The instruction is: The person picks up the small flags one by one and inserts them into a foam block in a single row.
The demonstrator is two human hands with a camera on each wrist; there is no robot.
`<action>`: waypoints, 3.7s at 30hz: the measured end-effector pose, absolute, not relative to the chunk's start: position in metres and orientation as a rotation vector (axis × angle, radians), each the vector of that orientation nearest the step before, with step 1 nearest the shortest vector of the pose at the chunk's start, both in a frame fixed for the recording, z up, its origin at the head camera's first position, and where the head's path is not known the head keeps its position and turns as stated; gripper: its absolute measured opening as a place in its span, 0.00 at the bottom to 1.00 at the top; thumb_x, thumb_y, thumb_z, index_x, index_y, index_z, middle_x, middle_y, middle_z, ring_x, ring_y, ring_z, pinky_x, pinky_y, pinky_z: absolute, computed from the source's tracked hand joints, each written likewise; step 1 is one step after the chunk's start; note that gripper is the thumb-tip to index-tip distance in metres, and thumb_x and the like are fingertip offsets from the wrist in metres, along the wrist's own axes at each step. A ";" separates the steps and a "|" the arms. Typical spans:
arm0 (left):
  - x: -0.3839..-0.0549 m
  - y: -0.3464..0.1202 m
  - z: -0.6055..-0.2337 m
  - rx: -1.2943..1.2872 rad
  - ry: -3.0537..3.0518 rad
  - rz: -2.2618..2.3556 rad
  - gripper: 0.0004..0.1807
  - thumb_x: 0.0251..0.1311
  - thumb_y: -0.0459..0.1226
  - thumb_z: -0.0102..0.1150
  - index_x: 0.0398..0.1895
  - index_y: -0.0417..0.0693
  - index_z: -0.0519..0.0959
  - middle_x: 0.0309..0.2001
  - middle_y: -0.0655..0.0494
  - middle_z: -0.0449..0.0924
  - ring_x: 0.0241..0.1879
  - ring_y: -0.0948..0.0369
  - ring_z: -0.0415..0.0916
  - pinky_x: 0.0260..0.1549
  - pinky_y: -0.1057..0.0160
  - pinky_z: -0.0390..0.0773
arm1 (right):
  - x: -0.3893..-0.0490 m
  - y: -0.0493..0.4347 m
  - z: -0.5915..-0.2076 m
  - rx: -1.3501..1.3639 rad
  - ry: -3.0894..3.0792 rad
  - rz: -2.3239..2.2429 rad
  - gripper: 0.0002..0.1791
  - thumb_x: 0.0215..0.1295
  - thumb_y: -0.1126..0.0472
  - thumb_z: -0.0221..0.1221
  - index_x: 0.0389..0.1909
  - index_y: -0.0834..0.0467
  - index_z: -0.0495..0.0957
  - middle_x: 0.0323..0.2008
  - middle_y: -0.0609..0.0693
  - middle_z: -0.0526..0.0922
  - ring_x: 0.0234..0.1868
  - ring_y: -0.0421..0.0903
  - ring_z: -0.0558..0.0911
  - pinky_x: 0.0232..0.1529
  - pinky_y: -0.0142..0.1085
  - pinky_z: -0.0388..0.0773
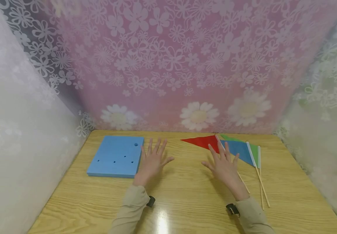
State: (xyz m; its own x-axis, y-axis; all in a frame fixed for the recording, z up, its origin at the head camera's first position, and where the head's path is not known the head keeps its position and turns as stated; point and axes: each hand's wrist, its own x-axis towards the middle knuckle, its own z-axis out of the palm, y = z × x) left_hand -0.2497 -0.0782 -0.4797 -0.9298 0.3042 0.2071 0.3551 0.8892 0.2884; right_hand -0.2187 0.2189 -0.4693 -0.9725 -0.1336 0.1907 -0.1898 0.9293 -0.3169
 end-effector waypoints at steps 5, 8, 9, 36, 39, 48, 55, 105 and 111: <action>-0.254 -0.088 -0.464 -0.570 -2.894 -0.860 0.41 0.72 0.59 0.50 0.82 0.58 0.51 0.80 0.50 0.53 0.80 0.47 0.44 0.73 0.32 0.43 | -0.220 0.211 -0.465 0.234 -2.898 0.512 0.36 0.70 0.42 0.60 0.72 0.58 0.70 0.73 0.67 0.64 0.78 0.69 0.46 0.64 0.80 0.36; -0.257 -0.099 -0.458 -0.596 -2.843 -1.006 0.37 0.74 0.57 0.50 0.81 0.57 0.56 0.76 0.49 0.63 0.74 0.47 0.62 0.72 0.39 0.56 | -0.223 0.203 -0.465 0.272 -2.862 0.523 0.31 0.71 0.45 0.61 0.68 0.58 0.74 0.70 0.66 0.70 0.76 0.70 0.55 0.65 0.77 0.47; -0.257 -0.103 -0.457 -0.595 -2.829 -1.026 0.36 0.74 0.56 0.49 0.80 0.57 0.58 0.74 0.49 0.67 0.70 0.46 0.68 0.69 0.41 0.63 | -0.224 0.199 -0.465 0.296 -2.844 0.524 0.30 0.71 0.46 0.61 0.67 0.59 0.75 0.69 0.65 0.71 0.75 0.70 0.58 0.66 0.74 0.52; -0.237 -0.300 -0.478 -0.319 -2.756 -0.704 0.30 0.71 0.40 0.61 0.71 0.36 0.69 0.69 0.33 0.69 0.70 0.31 0.59 0.67 0.32 0.58 | -0.236 0.031 -0.466 0.805 -2.807 0.445 0.29 0.72 0.43 0.59 0.68 0.54 0.74 0.67 0.55 0.76 0.71 0.59 0.69 0.60 0.58 0.75; -0.232 -0.315 -0.482 -0.301 -2.833 -0.624 0.35 0.71 0.44 0.61 0.73 0.35 0.65 0.71 0.31 0.64 0.70 0.29 0.55 0.65 0.27 0.56 | -0.238 0.016 -0.472 0.838 -2.830 0.403 0.31 0.73 0.42 0.58 0.70 0.54 0.72 0.69 0.54 0.73 0.72 0.59 0.68 0.61 0.56 0.75; -0.221 -0.325 -0.487 -0.257 -3.038 -0.605 0.41 0.70 0.52 0.59 0.76 0.36 0.61 0.76 0.34 0.55 0.74 0.31 0.47 0.61 0.19 0.47 | -0.242 -0.018 -0.479 0.904 -2.880 0.375 0.36 0.73 0.39 0.55 0.74 0.54 0.67 0.74 0.55 0.66 0.76 0.59 0.62 0.64 0.57 0.72; -0.220 -0.321 -0.489 -0.253 -3.040 -0.587 0.40 0.70 0.51 0.59 0.76 0.37 0.62 0.76 0.35 0.55 0.74 0.32 0.49 0.61 0.19 0.47 | -0.242 -0.027 -0.485 0.919 -2.993 0.284 0.42 0.72 0.34 0.51 0.79 0.52 0.59 0.79 0.52 0.58 0.79 0.57 0.56 0.68 0.59 0.66; -0.219 -0.243 -0.485 -0.282 -3.080 -0.459 0.38 0.71 0.53 0.56 0.77 0.43 0.63 0.77 0.40 0.57 0.76 0.35 0.49 0.63 0.20 0.44 | -0.230 0.047 -0.474 0.928 -3.085 0.181 0.43 0.73 0.35 0.51 0.79 0.56 0.58 0.79 0.53 0.56 0.80 0.53 0.51 0.72 0.64 0.55; -0.219 -0.233 -0.484 -0.288 -3.079 -0.452 0.38 0.71 0.52 0.57 0.77 0.43 0.63 0.77 0.40 0.58 0.76 0.35 0.49 0.63 0.20 0.44 | -0.226 0.055 -0.473 0.921 -3.067 0.164 0.43 0.73 0.36 0.51 0.78 0.58 0.59 0.79 0.55 0.56 0.80 0.54 0.52 0.71 0.65 0.56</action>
State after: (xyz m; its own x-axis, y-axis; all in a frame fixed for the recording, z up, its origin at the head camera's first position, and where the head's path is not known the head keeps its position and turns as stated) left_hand -0.2185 -0.2331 -0.4843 -0.9829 0.1790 0.0431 0.1838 0.9412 0.2833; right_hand -0.2260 0.0553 -0.4734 -0.8330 -0.5523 -0.0330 -0.5456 0.8299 -0.1166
